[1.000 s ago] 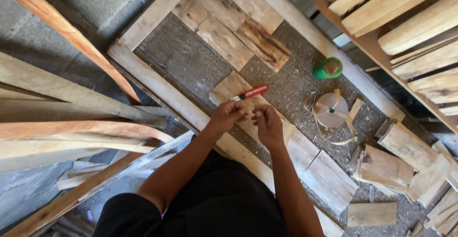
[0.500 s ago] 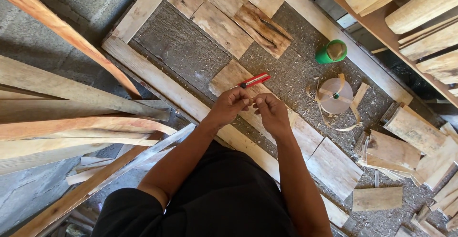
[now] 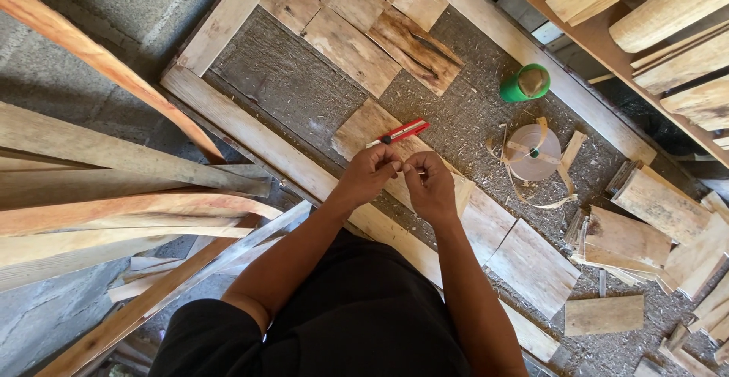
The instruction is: Assembling and gluing small pieces of wood veneer to create a larger panel.
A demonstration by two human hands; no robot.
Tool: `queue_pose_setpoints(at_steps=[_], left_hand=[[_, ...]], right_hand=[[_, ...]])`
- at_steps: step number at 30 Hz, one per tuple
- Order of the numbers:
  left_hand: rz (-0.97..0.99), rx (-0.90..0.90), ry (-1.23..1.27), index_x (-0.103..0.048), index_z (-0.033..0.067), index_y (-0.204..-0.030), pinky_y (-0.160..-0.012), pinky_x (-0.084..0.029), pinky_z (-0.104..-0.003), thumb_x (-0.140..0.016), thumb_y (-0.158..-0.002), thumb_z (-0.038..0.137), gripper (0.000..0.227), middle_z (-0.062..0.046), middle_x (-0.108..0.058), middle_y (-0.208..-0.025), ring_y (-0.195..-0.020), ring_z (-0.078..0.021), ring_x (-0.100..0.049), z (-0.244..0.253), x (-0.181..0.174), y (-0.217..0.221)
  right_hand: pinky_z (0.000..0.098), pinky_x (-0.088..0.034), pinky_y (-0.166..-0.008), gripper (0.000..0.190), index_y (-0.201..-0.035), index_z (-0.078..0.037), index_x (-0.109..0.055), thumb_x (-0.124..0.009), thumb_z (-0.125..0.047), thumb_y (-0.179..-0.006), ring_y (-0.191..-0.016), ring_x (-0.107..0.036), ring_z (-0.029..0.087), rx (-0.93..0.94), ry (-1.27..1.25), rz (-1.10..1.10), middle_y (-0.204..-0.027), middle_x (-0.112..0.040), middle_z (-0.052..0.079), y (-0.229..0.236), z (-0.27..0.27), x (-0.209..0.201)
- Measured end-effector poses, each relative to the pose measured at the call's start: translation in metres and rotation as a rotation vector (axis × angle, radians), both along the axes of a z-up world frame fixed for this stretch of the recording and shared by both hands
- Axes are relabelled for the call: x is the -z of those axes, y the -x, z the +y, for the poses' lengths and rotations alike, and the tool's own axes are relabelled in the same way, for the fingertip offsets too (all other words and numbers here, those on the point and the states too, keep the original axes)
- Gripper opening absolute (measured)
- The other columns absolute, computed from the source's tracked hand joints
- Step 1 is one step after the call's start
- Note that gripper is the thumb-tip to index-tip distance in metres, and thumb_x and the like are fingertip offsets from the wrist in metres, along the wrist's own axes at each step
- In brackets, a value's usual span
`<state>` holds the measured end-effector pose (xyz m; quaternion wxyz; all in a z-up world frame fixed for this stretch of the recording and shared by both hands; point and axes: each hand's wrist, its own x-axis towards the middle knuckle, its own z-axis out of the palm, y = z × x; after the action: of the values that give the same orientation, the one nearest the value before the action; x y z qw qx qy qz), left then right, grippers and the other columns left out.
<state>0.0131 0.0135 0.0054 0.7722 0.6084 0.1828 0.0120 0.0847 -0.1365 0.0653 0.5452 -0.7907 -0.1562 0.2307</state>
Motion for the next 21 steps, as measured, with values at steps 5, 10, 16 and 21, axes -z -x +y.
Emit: queue_pose_setpoints(at_steps=[5,10,16,21], left_hand=[[0.025,-0.114,-0.026,-0.067,0.0007,-0.111,-0.078,-0.057,-0.026,-0.072,-0.094,0.005,0.018,-0.006,-0.072,-0.099,-0.086,-0.0106,-0.068,-0.003,-0.013,-0.004],[-0.013,-0.14,0.196,-0.068,0.0,-0.118,-0.085,-0.059,-0.024,-0.074,-0.088,-0.002,0.031,-0.007,-0.073,-0.106,-0.094,-0.01,-0.069,0.003,-0.013,-0.006],[-0.032,-0.127,0.232,-0.068,-0.0029,-0.117,-0.083,-0.058,-0.024,-0.076,-0.089,-0.006,0.029,-0.006,-0.07,-0.101,-0.09,-0.0104,-0.066,0.005,0.001,-0.011],[0.0,-0.098,0.251,-0.062,-0.0016,-0.122,-0.085,-0.059,-0.024,-0.077,-0.085,-0.008,0.041,-0.006,-0.07,-0.101,-0.092,-0.0105,-0.068,0.01,-0.015,-0.019]], right_hand=[[0.0257,-0.053,-0.069,0.006,-0.097,-0.002,-0.061,-0.065,-0.006,-0.099,-0.085,-0.064,0.013,-0.016,-0.006,-0.227,-0.104,-0.061,0.008,0.008,0.009,-0.014],[0.0267,-0.054,-0.069,0.006,-0.099,-0.002,-0.058,-0.064,-0.005,-0.098,-0.087,-0.064,0.014,-0.007,-0.042,-0.217,-0.105,-0.06,0.008,0.008,0.008,-0.008],[0.0263,-0.053,-0.072,0.005,-0.099,-0.002,-0.059,-0.064,-0.003,-0.098,-0.087,-0.062,0.013,0.024,-0.04,-0.173,-0.103,-0.06,0.007,0.006,0.007,0.001],[0.0249,-0.05,-0.074,0.004,-0.103,-0.004,-0.057,-0.06,-0.001,-0.102,-0.085,-0.057,0.01,0.018,-0.126,-0.137,-0.098,-0.06,0.004,0.006,0.006,0.004]])
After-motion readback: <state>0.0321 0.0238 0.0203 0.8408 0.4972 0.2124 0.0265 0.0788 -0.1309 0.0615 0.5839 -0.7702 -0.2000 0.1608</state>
